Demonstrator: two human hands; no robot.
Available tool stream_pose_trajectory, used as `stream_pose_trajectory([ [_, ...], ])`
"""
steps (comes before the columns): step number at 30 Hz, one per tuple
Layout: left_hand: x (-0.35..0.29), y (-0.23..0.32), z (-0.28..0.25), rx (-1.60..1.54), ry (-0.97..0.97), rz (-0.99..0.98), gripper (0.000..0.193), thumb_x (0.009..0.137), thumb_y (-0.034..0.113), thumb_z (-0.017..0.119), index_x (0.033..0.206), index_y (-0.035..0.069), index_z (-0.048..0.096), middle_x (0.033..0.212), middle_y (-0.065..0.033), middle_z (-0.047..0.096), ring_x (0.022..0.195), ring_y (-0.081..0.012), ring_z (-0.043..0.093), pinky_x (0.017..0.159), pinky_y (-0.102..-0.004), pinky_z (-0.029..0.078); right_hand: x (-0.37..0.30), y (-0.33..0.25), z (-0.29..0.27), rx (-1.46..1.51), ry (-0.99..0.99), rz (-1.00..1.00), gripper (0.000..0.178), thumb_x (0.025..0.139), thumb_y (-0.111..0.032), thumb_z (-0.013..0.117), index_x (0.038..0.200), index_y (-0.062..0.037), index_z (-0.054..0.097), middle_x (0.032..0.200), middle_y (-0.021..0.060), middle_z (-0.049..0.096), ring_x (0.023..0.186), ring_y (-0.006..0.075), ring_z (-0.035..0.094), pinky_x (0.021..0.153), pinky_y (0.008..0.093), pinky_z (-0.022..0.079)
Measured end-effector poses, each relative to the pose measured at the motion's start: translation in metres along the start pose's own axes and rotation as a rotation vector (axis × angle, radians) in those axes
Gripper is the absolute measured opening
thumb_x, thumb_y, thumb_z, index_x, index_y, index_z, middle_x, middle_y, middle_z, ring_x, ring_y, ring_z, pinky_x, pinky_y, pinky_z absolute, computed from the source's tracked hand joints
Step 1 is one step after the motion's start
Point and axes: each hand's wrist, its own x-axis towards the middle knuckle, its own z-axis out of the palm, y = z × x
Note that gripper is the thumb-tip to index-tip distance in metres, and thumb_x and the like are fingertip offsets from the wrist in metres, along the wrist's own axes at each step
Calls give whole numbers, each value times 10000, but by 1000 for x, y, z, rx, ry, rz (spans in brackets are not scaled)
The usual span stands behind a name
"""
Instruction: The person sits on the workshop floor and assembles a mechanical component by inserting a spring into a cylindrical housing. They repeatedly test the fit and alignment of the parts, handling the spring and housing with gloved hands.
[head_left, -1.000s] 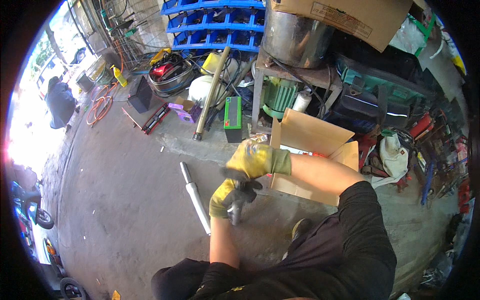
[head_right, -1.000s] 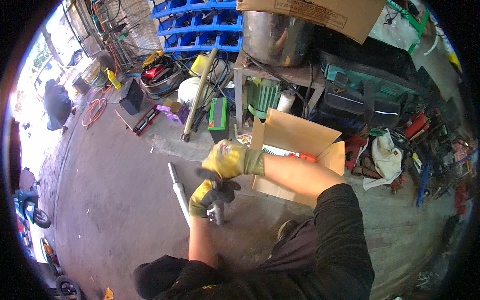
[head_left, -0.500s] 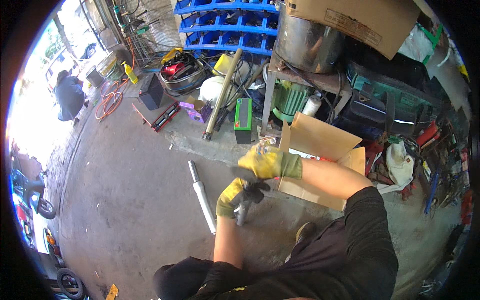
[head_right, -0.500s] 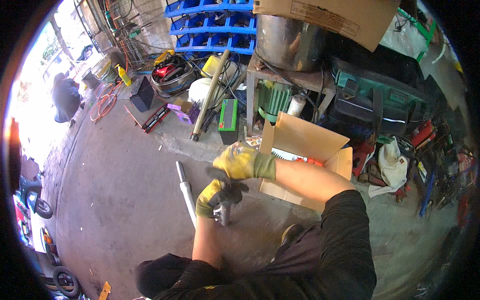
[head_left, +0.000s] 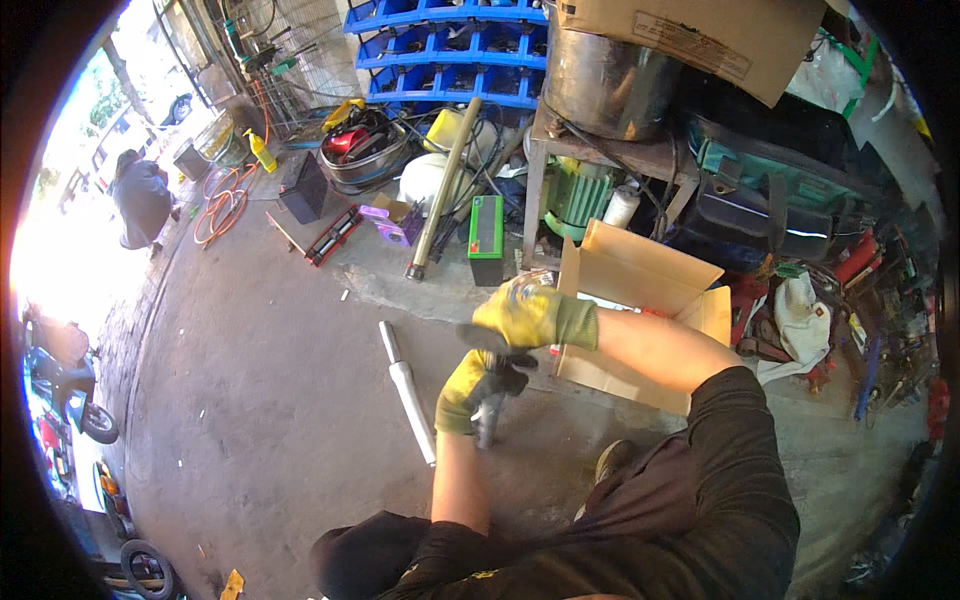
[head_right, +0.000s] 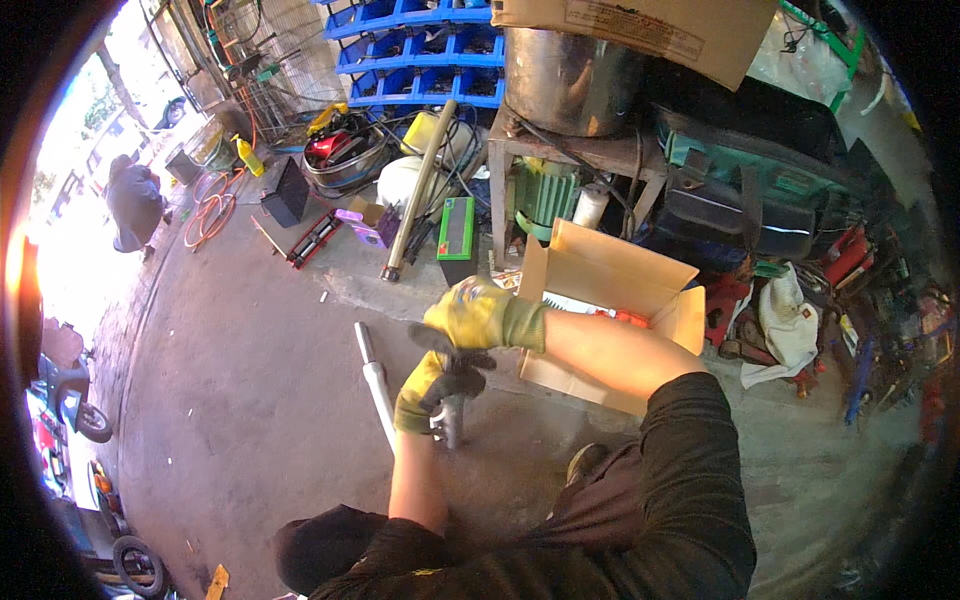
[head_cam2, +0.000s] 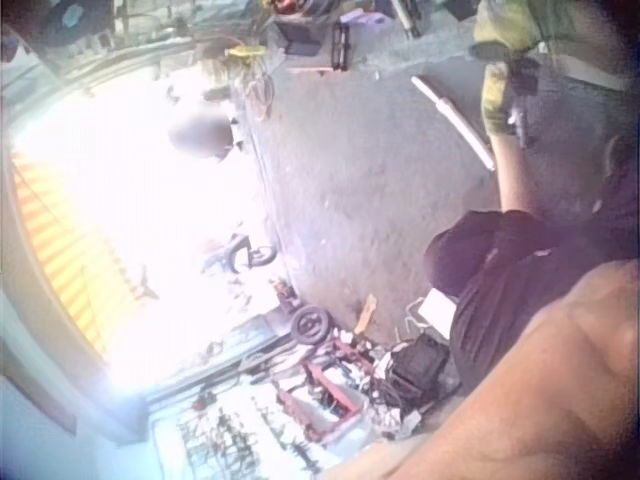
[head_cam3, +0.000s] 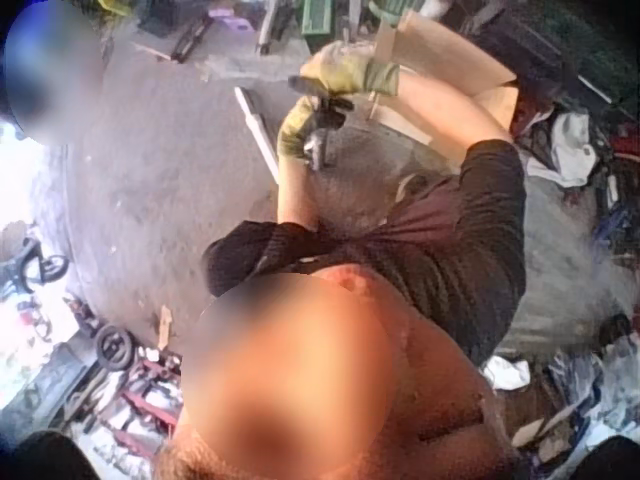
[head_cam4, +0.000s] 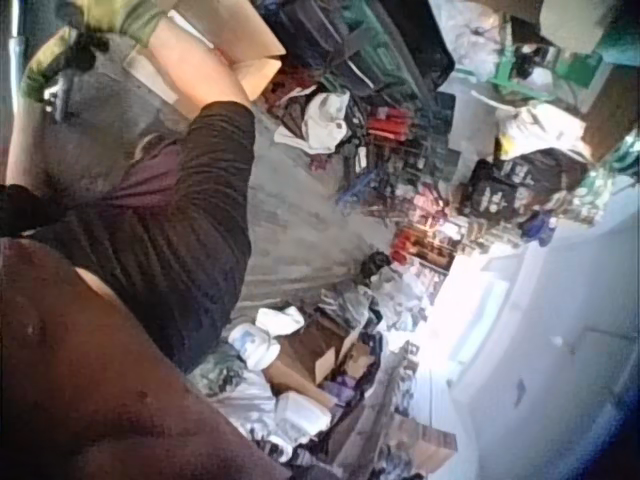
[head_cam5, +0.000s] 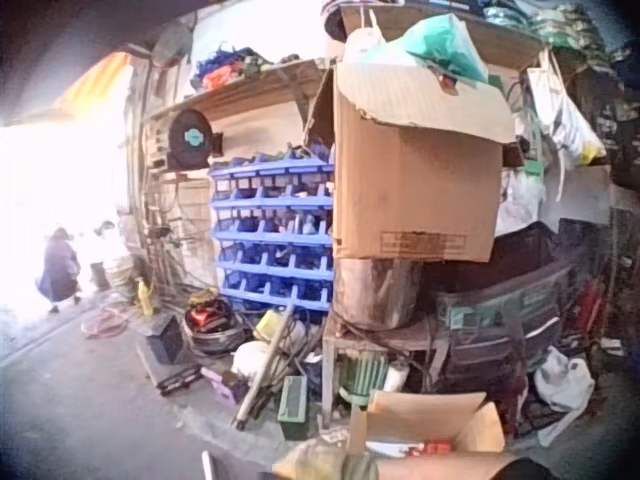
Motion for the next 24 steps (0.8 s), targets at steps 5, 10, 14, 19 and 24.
stream_pose_trajectory([
  [5, 31, -36, 36, 871, 839, 15, 283, 906, 352, 799, 988, 86, 750, 889, -191, 757, 811, -361, 747, 753, -451, 566, 16, 4, -9, -188, -326, 358, 385, 981, -344, 596, 940, -28, 811, 971, 234, 794, 939, 387, 796, 837, 496, 626],
  [10, 33, -33, 30, 754, 820, 173, 262, 919, 288, 802, 1053, 70, 747, 938, -182, 779, 921, -367, 772, 807, -424, 579, 19, -24, -26, -157, -335, 457, 334, 977, -290, 612, 971, -20, 808, 954, 207, 803, 928, 357, 805, 828, 499, 628],
  [14, 49, -10, 40, 671, 767, 596, 379, 914, 224, 815, 1238, 57, 712, 1129, -176, 791, 1080, -351, 764, 919, -405, 578, 32, -36, -36, -223, -244, 462, 364, 1012, -313, 564, 984, -34, 796, 946, 173, 799, 925, 343, 796, 812, 497, 619],
  [19, 58, -2, 59, 775, 903, 755, 507, 923, 128, 789, 1394, 54, 614, 1241, -196, 746, 1199, -360, 721, 972, -417, 562, 38, -35, -30, -283, -233, 362, 320, 964, -272, 591, 1015, -15, 776, 945, 195, 792, 920, 321, 795, 769, 483, 612],
  [24, 24, 14, -5, 1619, 262, 520, 407, 979, 150, 729, 1370, 76, 648, 1152, -95, 771, 1103, -236, 736, 949, -396, 579, 21, -28, -20, -560, -125, -170, 208, 895, -278, 651, 938, -98, 746, 817, 113, 767, 796, 273, 783, 605, 441, 552],
])
